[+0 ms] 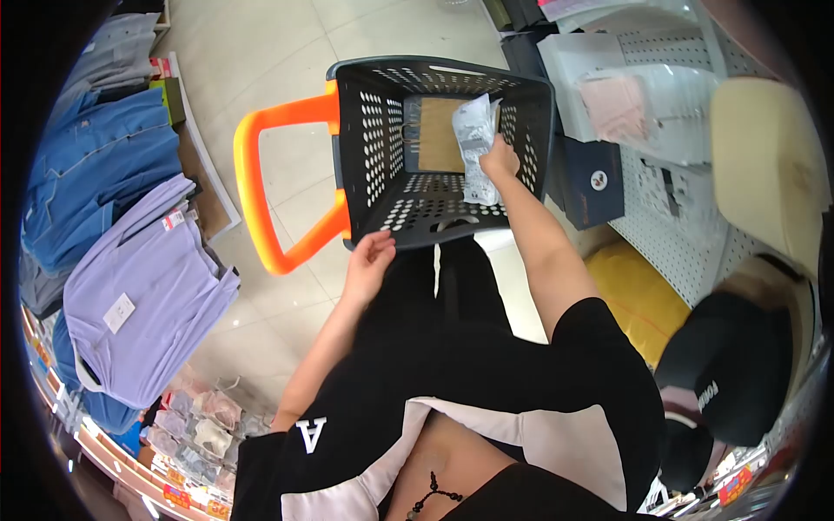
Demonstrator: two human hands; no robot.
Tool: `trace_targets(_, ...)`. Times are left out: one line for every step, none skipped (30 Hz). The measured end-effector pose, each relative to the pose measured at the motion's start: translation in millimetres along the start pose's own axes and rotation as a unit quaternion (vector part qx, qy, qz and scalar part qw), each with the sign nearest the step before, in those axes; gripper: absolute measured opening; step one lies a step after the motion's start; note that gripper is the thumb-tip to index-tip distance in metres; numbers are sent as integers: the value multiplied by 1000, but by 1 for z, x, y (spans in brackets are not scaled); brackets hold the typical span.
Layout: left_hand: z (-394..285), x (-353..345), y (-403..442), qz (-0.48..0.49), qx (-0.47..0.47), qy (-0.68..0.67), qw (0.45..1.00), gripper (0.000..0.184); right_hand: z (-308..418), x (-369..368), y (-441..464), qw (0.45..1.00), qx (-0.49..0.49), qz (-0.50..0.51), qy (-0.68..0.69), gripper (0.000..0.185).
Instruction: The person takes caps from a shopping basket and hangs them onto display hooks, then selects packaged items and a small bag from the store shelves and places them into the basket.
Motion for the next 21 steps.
trace_targets(3, -2, 4, -7, -22, 0, 1000, 33, 3, -11, 9, 1000, 2, 2, 1, 39)
trace_targets(-2, -5, 8, -8, -65, 75, 995, 32, 4, -21, 18, 1000, 2, -2, -5, 40)
trace_targets(-6, -9, 12, -10, -107, 150, 983, 32, 6, -31, 27, 1000, 2, -5, -12, 41)
trace_targets(-13, -13, 16, -19, -155, 261, 953, 33, 10, -43, 37, 999, 26, -7, -33, 40)
trace_targets(-23, -22, 19, -14, -198, 335, 921, 35, 10, -56, 48, 999, 28, -4, -34, 40)
trace_targets(-19, -26, 28, -8, -232, 385, 893, 33, 14, -70, 58, 997, 49, 0, -58, 39)
trace_targets(-13, -30, 36, -2, -266, 433, 861, 32, 17, -84, 67, 994, 70, 4, -82, 37)
trace_targets(-3, -29, 45, -4, -262, 433, 862, 32, 21, -96, 76, 989, 99, 4, -106, 33)
trace_targets(6, -29, 52, -16, -262, 467, 844, 32, 20, -108, 83, 989, 100, 7, -107, 33)
trace_targets(10, -31, 59, -28, -263, 500, 824, 32, 25, -117, 91, 981, 147, -21, -127, 30)
trace_targets(14, -33, 62, -29, -261, 500, 825, 32, 29, -126, 97, 969, 193, -50, -147, 27)
trace_targets(17, -33, 62, -38, -259, 493, 830, 32, 33, -137, 104, 952, 221, -70, -202, 21)
trace_targets(17, -32, 63, -47, -257, 486, 834, 33, 33, -144, 108, 951, 222, -67, -203, 21)
trace_targets(18, -30, 63, -59, -265, 487, 830, 33, 38, -145, 107, 935, 250, -114, -225, 20)
trace_targets(20, -30, 65, -60, -261, 487, 831, 33, 43, -145, 104, 915, 276, -161, -245, 19)
trace_targets(19, -31, 64, -63, -271, 492, 825, 32, 41, -155, 108, 917, 282, -129, -249, 24)
trace_targets(17, -32, 64, -67, -282, 496, 818, 31, 39, -162, 105, 917, 283, -127, -249, 24)
trace_targets(18, -32, 65, -66, -281, 496, 819, 31, 41, -167, 94, 894, 309, -161, -283, 28)
trace_targets(18, -32, 65, -72, -286, 496, 816, 31, 43, -174, 84, 867, 334, -195, -315, 32)
trace_targets(18, -32, 64, -77, -291, 496, 814, 30, 36, -197, 81, 873, 329, -157, -324, 39)
trace_targets(20, -32, 64, -76, -289, 496, 815, 30, 29, -214, 72, 873, 329, -155, -325, 39)
Point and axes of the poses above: each hand's wrist, its own y-axis towards the middle knuckle, its own x-axis out of the back of the hand, z = x × y, the point moved 8 cm from there along y, towards the middle knuckle, and after that the axes turned 9 degrees about -y, right-handed, at the moved point
